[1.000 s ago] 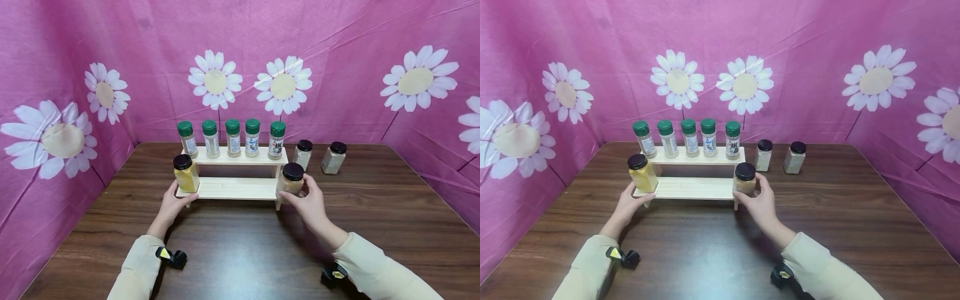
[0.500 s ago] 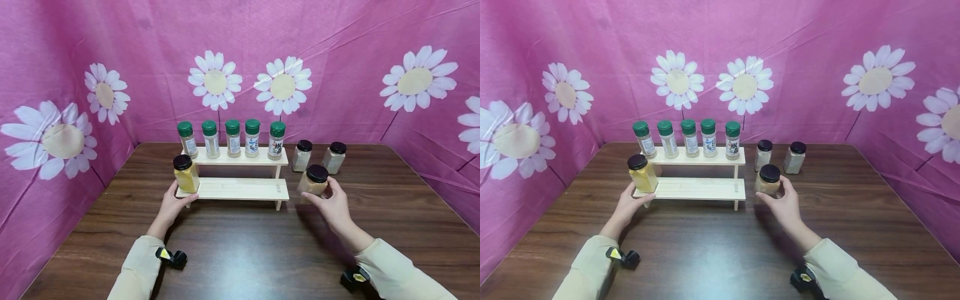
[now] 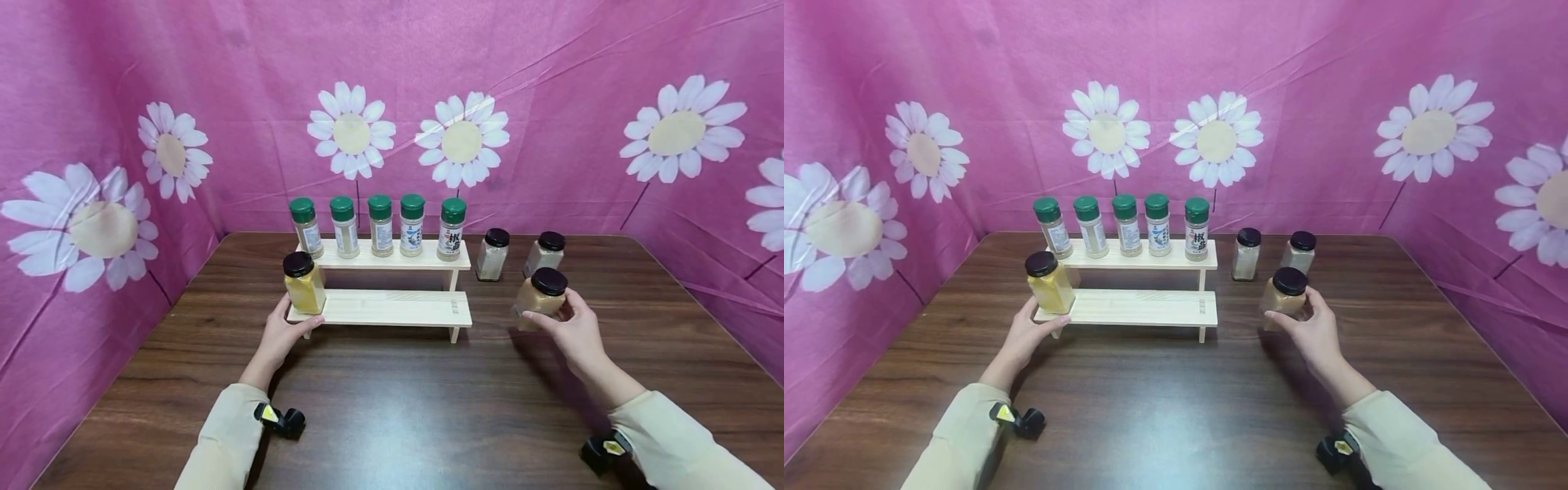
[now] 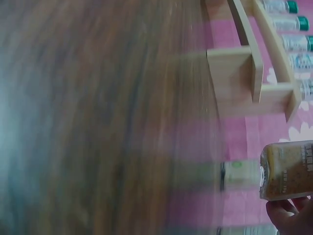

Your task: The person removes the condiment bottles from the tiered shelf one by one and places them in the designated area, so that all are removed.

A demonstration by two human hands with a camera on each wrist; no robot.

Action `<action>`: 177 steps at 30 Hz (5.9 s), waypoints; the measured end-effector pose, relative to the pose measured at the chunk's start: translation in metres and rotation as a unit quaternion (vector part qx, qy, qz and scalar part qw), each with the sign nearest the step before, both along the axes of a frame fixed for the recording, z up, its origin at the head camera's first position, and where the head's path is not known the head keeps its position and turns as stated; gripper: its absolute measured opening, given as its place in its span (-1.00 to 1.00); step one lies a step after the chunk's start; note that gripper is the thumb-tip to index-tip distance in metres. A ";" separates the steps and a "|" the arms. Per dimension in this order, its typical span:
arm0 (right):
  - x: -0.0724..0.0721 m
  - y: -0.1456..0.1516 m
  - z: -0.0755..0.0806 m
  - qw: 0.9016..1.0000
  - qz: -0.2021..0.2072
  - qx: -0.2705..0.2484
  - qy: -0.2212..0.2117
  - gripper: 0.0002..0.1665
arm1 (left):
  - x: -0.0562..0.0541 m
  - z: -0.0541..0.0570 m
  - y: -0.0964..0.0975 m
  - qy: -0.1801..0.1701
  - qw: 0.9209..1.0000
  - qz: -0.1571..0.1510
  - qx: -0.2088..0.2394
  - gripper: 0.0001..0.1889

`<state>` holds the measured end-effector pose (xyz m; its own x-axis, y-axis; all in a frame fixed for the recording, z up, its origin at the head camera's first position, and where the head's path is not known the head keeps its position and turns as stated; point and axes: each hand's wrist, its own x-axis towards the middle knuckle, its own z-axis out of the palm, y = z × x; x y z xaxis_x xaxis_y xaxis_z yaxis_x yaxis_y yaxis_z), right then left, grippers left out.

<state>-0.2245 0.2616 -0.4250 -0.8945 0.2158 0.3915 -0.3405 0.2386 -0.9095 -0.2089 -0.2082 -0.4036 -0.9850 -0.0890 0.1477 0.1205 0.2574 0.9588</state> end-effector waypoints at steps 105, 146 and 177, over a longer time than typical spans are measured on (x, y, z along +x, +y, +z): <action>-0.063 0.098 0.045 0.988 -0.052 -0.080 -0.119 -0.52 | 0.001 -0.002 0.000 0.000 1.000 0.000 -0.003 -0.25; -0.024 0.110 0.025 0.989 0.025 -0.013 -0.143 -0.08 | 0.003 0.001 0.001 -0.007 1.000 0.000 -0.002 -0.27; 0.033 -0.007 0.066 0.970 0.222 -0.086 -0.055 -0.52 | 0.003 -0.002 0.001 -0.004 1.000 -0.003 0.007 -0.29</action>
<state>-0.1915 0.2544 -0.3591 -0.9484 -0.1462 0.2814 -0.2742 -0.0677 -0.9593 -0.2063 -0.2070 -0.4053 -0.9866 -0.0858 0.1387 0.1143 0.2426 0.9634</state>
